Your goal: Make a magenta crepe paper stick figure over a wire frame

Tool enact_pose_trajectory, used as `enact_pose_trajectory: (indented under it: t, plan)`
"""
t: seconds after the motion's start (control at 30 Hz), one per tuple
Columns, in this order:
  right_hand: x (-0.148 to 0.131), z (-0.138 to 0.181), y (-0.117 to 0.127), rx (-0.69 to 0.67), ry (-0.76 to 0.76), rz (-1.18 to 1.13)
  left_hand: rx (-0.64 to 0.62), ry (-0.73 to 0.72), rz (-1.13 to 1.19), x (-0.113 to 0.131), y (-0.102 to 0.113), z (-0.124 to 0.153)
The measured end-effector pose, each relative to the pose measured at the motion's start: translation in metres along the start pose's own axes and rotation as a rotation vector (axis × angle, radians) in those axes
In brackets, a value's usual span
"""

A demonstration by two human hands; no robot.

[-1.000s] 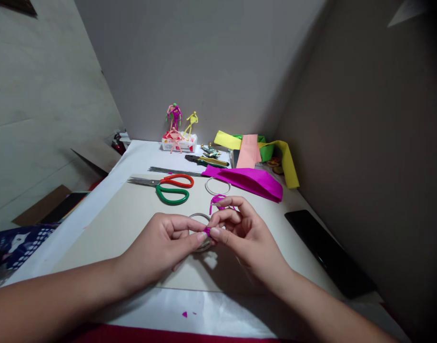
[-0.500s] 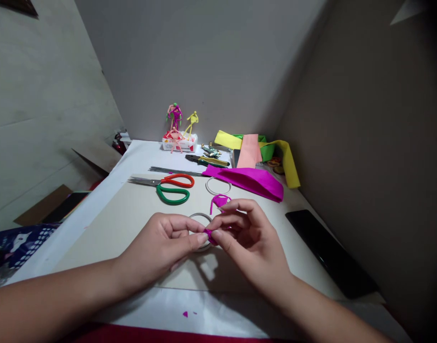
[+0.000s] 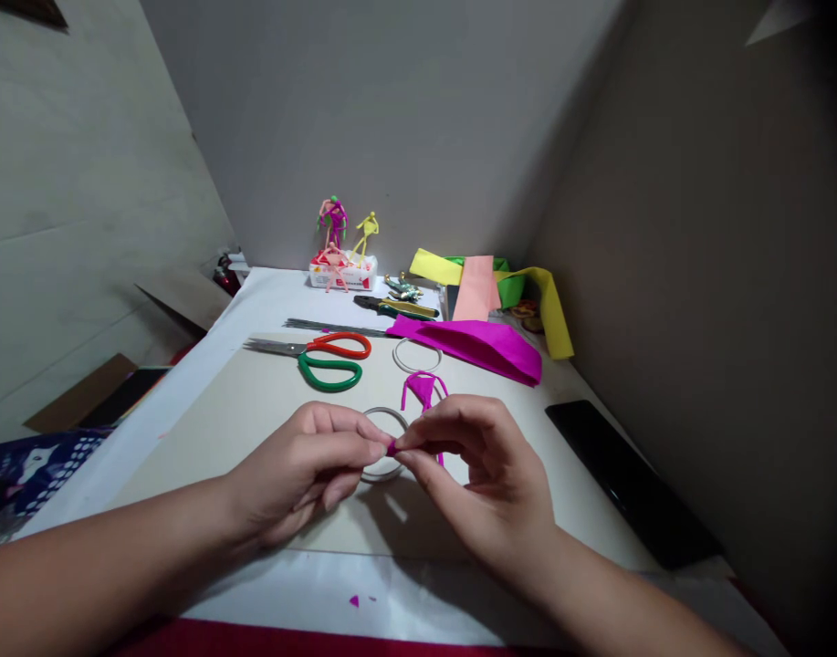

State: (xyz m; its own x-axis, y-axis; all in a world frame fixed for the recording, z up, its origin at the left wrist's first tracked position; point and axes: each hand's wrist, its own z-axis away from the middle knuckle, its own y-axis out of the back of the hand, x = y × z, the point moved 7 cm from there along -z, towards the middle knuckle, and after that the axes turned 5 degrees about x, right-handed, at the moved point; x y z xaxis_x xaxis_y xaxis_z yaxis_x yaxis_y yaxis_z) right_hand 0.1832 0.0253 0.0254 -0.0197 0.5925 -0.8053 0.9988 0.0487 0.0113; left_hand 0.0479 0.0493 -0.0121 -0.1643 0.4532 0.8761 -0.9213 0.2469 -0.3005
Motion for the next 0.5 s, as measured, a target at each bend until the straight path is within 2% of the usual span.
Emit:
enact_pose_trajectory:
  t: [0.1,0.23,0.5]
  plan:
    - [-0.0008,-0.0004,-0.0019,-0.052,0.02,-0.009,-0.009,0.082,-0.092,-0.0006,0.0005,0.0025]
    - [-0.001,-0.0012,-0.0036,-0.129,-0.013,-0.051,-0.091,0.176,-0.178,-0.0013,-0.0017,0.0066]
    - [0.0032,-0.0064,-0.0073,-0.25,-0.196,-0.146,-0.223,0.265,-0.1,-0.0065,-0.0019,0.0061]
